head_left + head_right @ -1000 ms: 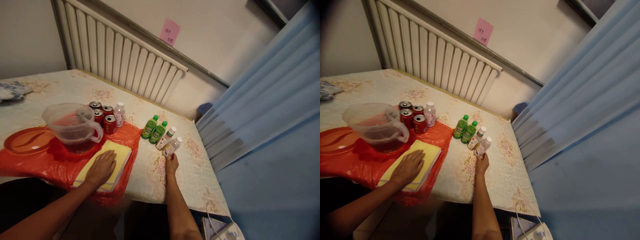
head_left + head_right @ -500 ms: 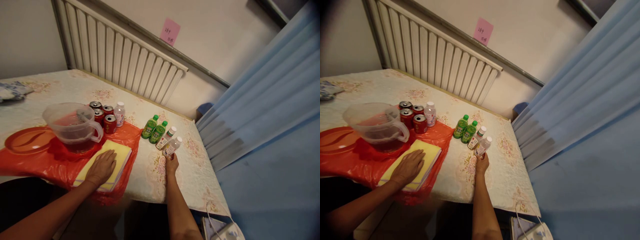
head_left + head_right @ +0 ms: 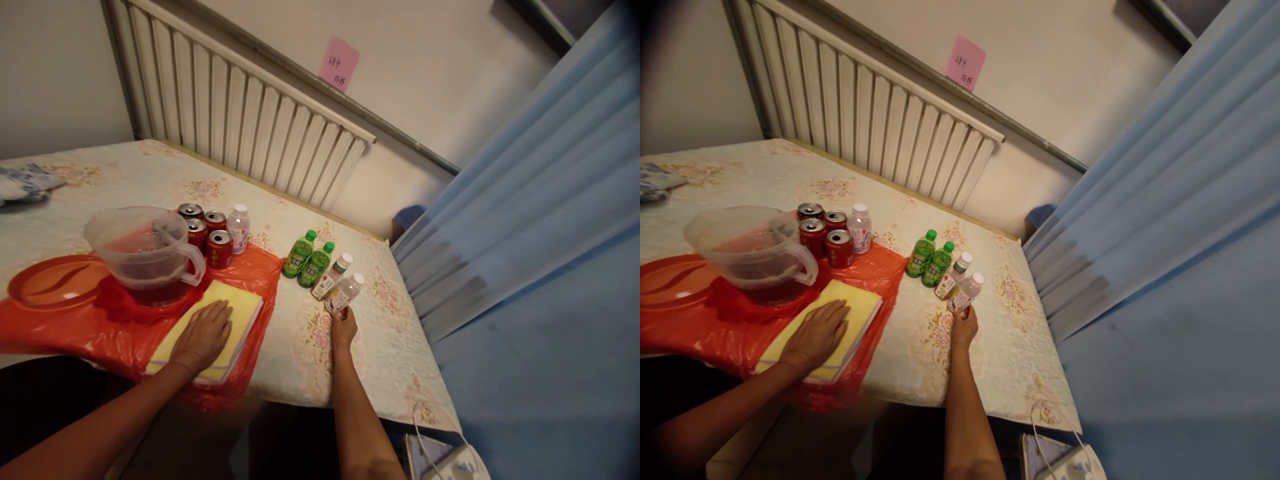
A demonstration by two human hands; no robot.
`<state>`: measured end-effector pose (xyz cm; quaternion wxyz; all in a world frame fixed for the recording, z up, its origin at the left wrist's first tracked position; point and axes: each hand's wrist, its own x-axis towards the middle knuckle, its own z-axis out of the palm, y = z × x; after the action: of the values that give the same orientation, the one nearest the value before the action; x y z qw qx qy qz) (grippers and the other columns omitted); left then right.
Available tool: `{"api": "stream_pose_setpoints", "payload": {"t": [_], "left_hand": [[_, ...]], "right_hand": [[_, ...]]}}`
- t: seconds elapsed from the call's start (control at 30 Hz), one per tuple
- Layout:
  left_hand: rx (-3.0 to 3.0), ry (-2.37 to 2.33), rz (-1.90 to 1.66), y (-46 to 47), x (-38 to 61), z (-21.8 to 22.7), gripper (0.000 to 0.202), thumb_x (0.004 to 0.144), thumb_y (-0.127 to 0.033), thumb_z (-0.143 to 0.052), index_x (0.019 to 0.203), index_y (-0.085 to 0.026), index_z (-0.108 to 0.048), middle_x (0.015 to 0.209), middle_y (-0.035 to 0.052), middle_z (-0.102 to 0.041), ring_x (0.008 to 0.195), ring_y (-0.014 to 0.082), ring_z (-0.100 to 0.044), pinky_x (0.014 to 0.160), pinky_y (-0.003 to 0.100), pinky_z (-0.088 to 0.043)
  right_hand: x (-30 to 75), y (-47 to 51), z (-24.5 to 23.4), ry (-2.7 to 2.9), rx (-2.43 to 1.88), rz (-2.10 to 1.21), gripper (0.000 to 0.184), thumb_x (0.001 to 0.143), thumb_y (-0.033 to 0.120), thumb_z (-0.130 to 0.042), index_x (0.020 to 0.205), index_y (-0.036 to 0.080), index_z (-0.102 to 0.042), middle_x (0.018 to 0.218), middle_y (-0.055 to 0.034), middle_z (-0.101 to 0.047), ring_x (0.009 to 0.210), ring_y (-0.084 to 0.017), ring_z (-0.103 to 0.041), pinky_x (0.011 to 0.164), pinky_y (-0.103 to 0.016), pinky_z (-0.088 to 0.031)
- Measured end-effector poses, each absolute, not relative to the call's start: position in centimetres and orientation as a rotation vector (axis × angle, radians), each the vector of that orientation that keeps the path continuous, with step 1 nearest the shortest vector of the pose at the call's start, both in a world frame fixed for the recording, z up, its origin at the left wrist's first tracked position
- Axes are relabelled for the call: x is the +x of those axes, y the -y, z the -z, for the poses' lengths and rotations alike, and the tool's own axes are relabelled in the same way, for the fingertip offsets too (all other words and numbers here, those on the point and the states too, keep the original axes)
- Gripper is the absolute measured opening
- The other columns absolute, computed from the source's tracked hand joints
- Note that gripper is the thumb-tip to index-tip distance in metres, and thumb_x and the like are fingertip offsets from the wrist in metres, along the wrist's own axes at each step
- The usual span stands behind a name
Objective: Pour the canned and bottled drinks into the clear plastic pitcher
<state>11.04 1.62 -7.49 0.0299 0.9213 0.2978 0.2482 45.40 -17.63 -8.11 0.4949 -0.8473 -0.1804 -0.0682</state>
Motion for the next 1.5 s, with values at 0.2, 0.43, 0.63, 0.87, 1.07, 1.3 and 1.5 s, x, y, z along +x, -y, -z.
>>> {"api": "stream_pose_setpoints", "payload": {"t": [0.2,0.43,0.63,0.87,1.07,1.3,1.5], "left_hand": [[2.835,-0.928,-0.755,-1.52,11.08,7.24,0.044,0.096,-0.031,-0.04,0.124,-0.011,-0.067,0.136,0.019,-0.065,0.13,0.0334,-0.056,0.11,0.05,-0.042],[2.839,-0.932,-0.744,-1.51,11.08,7.11,0.044,0.096,-0.032,-0.039,0.123,-0.012,-0.066,0.136,0.0192,-0.064,0.129,0.0338,-0.057,0.109,0.052,-0.043],[2.841,-0.93,-0.722,-1.47,11.07,6.93,0.045,0.097,-0.032,-0.037,0.124,-0.011,-0.066,0.137,0.0193,-0.064,0.13,0.0338,-0.056,0.109,0.052,-0.043],[2.808,-0.938,-0.732,-1.44,11.07,6.77,0.043,0.095,-0.032,-0.039,0.122,-0.014,-0.066,0.136,0.0184,-0.064,0.131,0.033,-0.056,0.11,0.052,-0.042],[2.736,-0.933,-0.749,-1.36,11.07,6.7,0.041,0.095,-0.032,-0.04,0.121,-0.016,-0.067,0.136,0.0182,-0.064,0.131,0.033,-0.055,0.11,0.053,-0.042],[2.755,-0.922,-0.766,-1.43,11.02,7.14,0.041,0.095,-0.032,-0.042,0.123,-0.014,-0.066,0.137,0.0187,-0.064,0.133,0.033,-0.055,0.112,0.052,-0.041],[2.802,-0.927,-0.746,-1.24,10.92,7.01,0.039,0.096,-0.028,-0.042,0.122,-0.012,-0.066,0.136,0.0196,-0.064,0.131,0.033,-0.056,0.112,0.051,-0.041]], "right_hand": [[45.36,17.65,8.04,0.446,-2.056,0.165,0.045,0.071,0.037,-0.064,0.11,0.016,-0.07,0.105,-0.0125,-0.077,0.088,-0.025,-0.069,0.079,-0.032,-0.051],[45.62,17.6,8.42,0.447,-2.057,0.171,0.044,0.071,0.037,-0.064,0.109,0.017,-0.07,0.105,-0.0125,-0.076,0.088,-0.025,-0.069,0.08,-0.033,-0.051],[45.58,17.62,8.45,0.453,-2.058,0.179,0.041,0.071,0.037,-0.063,0.108,0.018,-0.07,0.105,-0.0115,-0.076,0.088,-0.025,-0.069,0.079,-0.032,-0.05],[45.35,17.63,8.14,0.447,-2.055,0.182,0.041,0.071,0.035,-0.064,0.108,0.017,-0.07,0.104,-0.0114,-0.077,0.088,-0.024,-0.069,0.079,-0.031,-0.05],[45.39,17.58,8.3,0.444,-2.052,0.175,0.045,0.072,0.036,-0.064,0.112,0.017,-0.069,0.109,-0.0125,-0.076,0.093,-0.025,-0.069,0.084,-0.032,-0.051],[45.59,17.68,8.54,0.455,-2.059,0.172,0.046,0.071,0.037,-0.065,0.111,0.016,-0.07,0.107,-0.012,-0.077,0.092,-0.025,-0.07,0.084,-0.032,-0.05],[45.43,17.79,8.54,0.441,-2.059,0.162,0.047,0.069,0.04,-0.064,0.108,0.015,-0.071,0.104,-0.0127,-0.077,0.088,-0.026,-0.07,0.08,-0.032,-0.05]]}}
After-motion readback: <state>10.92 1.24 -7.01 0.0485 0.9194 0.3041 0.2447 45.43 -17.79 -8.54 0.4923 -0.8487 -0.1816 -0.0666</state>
